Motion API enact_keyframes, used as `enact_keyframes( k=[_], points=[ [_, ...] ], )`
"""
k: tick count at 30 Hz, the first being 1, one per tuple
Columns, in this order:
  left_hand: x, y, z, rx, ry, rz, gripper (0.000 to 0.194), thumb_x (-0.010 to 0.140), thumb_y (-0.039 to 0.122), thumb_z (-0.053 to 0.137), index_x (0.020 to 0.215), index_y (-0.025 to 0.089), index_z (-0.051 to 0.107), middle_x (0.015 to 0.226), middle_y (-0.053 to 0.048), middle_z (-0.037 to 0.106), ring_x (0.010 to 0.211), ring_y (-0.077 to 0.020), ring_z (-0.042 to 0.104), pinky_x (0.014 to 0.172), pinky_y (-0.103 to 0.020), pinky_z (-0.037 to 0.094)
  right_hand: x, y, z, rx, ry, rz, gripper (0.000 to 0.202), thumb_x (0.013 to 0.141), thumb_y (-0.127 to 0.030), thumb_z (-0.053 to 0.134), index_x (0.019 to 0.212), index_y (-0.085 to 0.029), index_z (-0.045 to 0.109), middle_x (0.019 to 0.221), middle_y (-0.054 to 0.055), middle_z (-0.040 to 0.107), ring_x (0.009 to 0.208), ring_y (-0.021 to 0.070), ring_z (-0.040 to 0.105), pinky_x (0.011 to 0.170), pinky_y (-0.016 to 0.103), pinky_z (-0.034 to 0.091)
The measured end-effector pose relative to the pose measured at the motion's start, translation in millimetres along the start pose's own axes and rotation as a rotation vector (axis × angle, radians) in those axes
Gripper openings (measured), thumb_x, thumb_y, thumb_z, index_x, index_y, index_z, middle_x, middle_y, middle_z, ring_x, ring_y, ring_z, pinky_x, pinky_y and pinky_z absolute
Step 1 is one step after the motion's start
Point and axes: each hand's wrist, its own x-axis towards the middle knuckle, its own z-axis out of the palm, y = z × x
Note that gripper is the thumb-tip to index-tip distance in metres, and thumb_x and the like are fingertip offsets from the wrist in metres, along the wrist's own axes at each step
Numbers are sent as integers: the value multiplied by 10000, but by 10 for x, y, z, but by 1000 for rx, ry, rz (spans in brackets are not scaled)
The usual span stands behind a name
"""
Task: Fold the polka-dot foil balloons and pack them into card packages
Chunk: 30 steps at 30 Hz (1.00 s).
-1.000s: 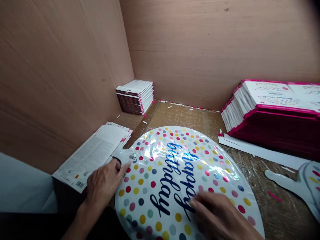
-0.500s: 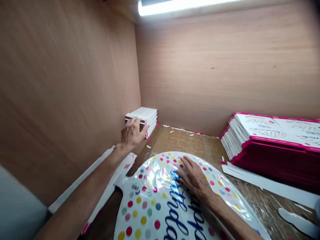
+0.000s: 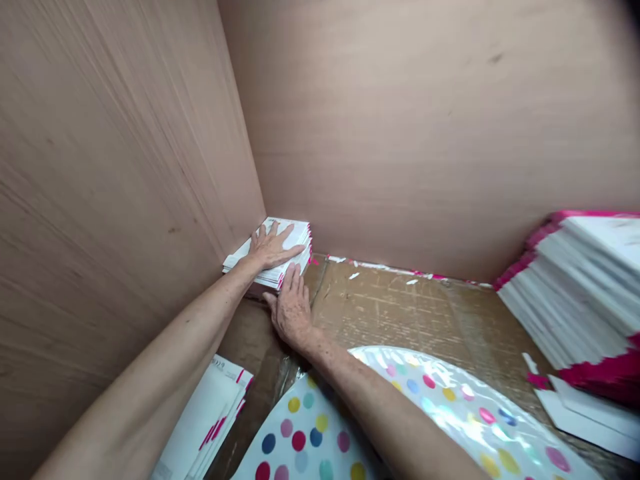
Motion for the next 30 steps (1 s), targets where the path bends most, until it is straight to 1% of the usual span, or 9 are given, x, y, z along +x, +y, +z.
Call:
enact_keyframes(
  k=[7,13,16,18,20,23,26,28,30],
  points=[
    [199,63,-35,-30,-34,37,817,868,768,246,1554,340,132,1638,-60,156,1447,-434,201,1120,-568,213,81,26,-225,-52,71,-36,717,1001,-339,413,1543,4,94,1597,261,121,1452,345,251,1169,491,247],
    [-6,93,-30,-58,-183,-15,829,857,764,284,1544,303,228,1621,-127,209,1457,-444,181,1115,-623,196,-190,-24,-409,-56,-121,-29,811,983,-449,443,1506,83,124,1560,331,166,1419,361,315,1116,476,334],
    [-311,242,-344,-112,33,-23,790,889,687,338,1516,207,322,1574,-163,321,1452,-392,243,1137,-578,200,-630,5,-798,-148,-166,-188,648,956,-317,510,1499,-45,283,1538,262,308,1365,311,410,1081,452,375],
    [-768,338,-554,-163,275,-31,649,932,554,359,1436,154,450,1483,-163,468,1376,-322,404,1116,-460,296,-1004,61,-1075,-237,-178,-287,480,958,-241,479,1419,-118,429,1465,199,443,1270,255,505,1037,394,408],
    [-1469,403,-650,-202,317,-60,517,951,479,341,1268,167,605,1304,-122,638,1184,-256,588,983,-342,421,-1367,115,-1278,-313,-191,-256,349,979,-230,422,1295,-153,549,1296,153,590,1114,228,599,930,342,456],
    [-2815,478,-572,-235,61,-172,471,930,552,367,880,218,694,896,-57,753,837,-222,689,707,-290,451,-1791,70,-1352,-407,-268,-146,305,1004,-258,367,1085,-196,655,1051,90,685,945,214,654,769,297,465],
    [-4047,589,-368,-144,-295,-416,472,902,603,402,733,230,635,722,-58,727,726,-258,690,602,-310,396,-2052,-222,-1175,-434,-370,-162,314,1002,-277,377,978,-200,680,979,78,709,893,207,672,688,275,452],
    [-4568,687,-254,-139,-388,-513,479,903,620,402,711,232,607,719,-58,727,741,-272,698,609,-317,388,-2150,-514,-985,-438,-415,-196,337,1003,-309,386,959,-176,692,953,107,721,869,217,683,672,281,465],
    [-4826,793,-203,-156,-421,-555,505,905,642,382,707,234,603,739,-69,734,780,-295,707,620,-329,389,-2206,-809,-788,-456,-443,-211,370,1002,-350,408,957,-132,703,948,158,722,885,243,688,686,303,491]
  ],
)
